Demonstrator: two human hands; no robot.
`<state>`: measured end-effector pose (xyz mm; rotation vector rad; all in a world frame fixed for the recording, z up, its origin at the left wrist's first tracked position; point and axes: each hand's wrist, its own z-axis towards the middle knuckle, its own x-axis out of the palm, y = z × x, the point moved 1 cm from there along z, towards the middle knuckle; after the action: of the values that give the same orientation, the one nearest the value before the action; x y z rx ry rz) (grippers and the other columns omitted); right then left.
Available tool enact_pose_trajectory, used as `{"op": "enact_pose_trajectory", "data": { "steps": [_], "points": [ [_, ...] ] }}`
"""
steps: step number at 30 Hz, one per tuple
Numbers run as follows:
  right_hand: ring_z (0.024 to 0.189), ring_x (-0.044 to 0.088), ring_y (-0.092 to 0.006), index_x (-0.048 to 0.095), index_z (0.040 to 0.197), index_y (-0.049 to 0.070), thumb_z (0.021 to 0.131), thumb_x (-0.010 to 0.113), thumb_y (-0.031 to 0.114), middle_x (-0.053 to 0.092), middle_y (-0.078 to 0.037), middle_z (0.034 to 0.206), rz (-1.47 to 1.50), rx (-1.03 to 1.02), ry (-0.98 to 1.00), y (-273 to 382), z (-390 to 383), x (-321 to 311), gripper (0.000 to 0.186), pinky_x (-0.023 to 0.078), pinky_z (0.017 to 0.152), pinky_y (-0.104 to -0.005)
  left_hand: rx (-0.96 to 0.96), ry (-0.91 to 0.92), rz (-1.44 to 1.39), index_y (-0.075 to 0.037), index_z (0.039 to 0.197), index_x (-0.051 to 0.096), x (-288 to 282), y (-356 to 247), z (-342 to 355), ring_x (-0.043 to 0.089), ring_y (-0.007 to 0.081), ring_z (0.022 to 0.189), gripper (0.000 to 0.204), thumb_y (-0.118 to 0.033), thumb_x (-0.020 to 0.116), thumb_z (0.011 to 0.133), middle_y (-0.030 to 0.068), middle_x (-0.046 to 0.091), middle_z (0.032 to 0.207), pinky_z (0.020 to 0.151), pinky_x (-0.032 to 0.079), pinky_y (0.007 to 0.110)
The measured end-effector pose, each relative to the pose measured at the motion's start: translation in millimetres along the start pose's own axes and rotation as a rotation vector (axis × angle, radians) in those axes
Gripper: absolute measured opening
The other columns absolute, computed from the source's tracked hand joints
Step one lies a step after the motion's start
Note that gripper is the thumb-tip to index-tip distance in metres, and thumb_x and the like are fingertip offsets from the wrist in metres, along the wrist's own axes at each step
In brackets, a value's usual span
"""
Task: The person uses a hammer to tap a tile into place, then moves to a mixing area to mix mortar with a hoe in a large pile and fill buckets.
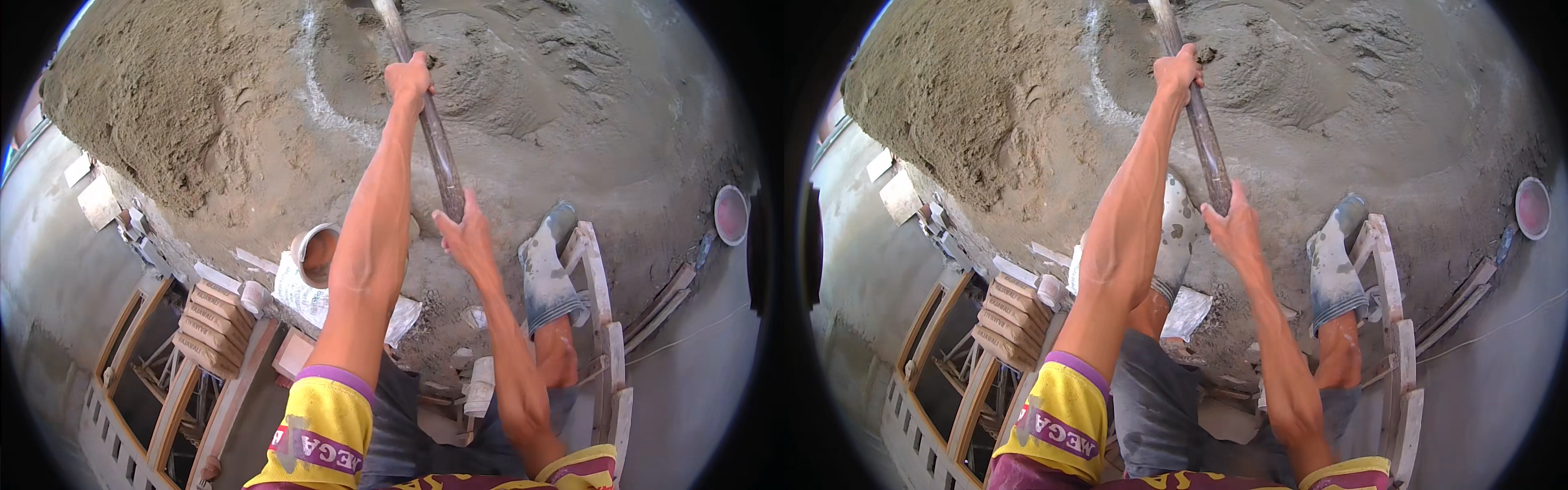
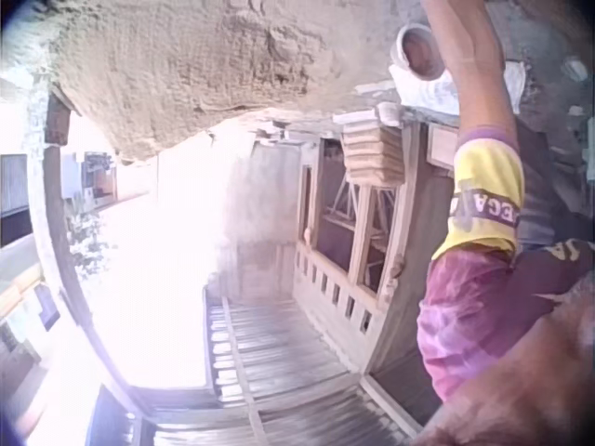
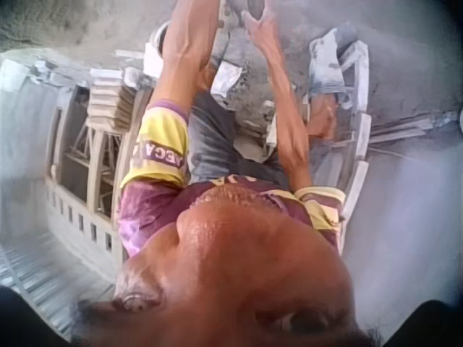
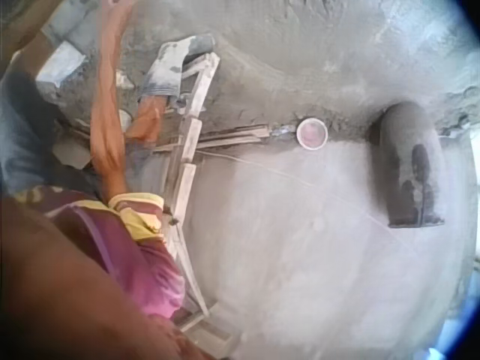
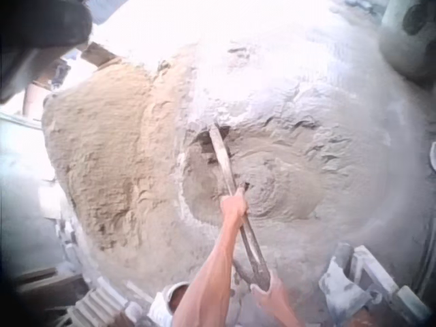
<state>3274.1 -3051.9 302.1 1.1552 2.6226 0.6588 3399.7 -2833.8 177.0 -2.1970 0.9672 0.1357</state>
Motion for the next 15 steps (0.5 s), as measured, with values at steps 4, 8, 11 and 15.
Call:
{"op": "enact_pose_trajectory", "data": {
  "steps": [4, 8, 11, 15],
  "points": [
    [0.071, 0.070, -0.0402, 0.054, 0.125, 0.001, 0.090, 0.072, 0.021, 0.068, -0.020, 0.076, -0.388, -0.031, -0.119, -9.5, -85.2, -72.7, 0.044, 0.053, 0.064, -0.0465, -0.294, 0.042, -0.188, -0.003, 0.065, 0.052, 12.8, 63.3, -106.3, 0.050, 0.0186, 0.043, 0.038, -0.024, 0.064, 0.094, 0.0078, 0.051, 0.057, 0.040, 0.042, 0.036],
    [0.074, 0.067, -0.0424, 0.057, 0.120, 0.000, 0.089, 0.072, 0.020, 0.066, -0.023, 0.078, -0.425, -0.093, -0.160, -99.2, -173.0, -119.7, 0.039, 0.051, 0.066, -0.0470, -0.378, 0.027, -0.134, 0.001, 0.067, 0.057, 10.0, 112.2, -206.8, 0.057, 0.0237, 0.045, 0.040, -0.028, 0.065, 0.093, 0.0124, 0.057, 0.056, 0.045, 0.046, 0.040],
    [0.055, 0.062, -0.0280, 0.058, 0.116, 0.000, 0.090, 0.071, 0.015, 0.063, -0.014, 0.069, -0.289, 0.074, -0.176, -116.4, -240.3, -109.6, 0.033, 0.049, 0.053, -0.0405, -0.368, 0.114, 0.029, 0.007, 0.074, 0.062, 9.4, 114.9, -273.5, 0.068, 0.0320, 0.053, 0.044, -0.032, 0.066, 0.094, 0.0199, 0.065, 0.063, 0.053, 0.051, 0.046],
    [0.041, 0.050, -0.0116, 0.056, 0.114, 0.001, 0.093, 0.066, 0.007, 0.054, -0.002, 0.063, -0.120, 0.156, -0.130, -85.0, -223.9, -91.7, 0.024, 0.039, 0.038, -0.0299, 0.004, 0.035, 0.236, 0.006, 0.083, 0.060, 19.2, 142.5, -261.5, 0.068, 0.0420, 0.073, 0.041, -0.032, 0.068, 0.096, 0.0260, 0.065, 0.074, 0.070, 0.051, 0.053]
  ]
}}
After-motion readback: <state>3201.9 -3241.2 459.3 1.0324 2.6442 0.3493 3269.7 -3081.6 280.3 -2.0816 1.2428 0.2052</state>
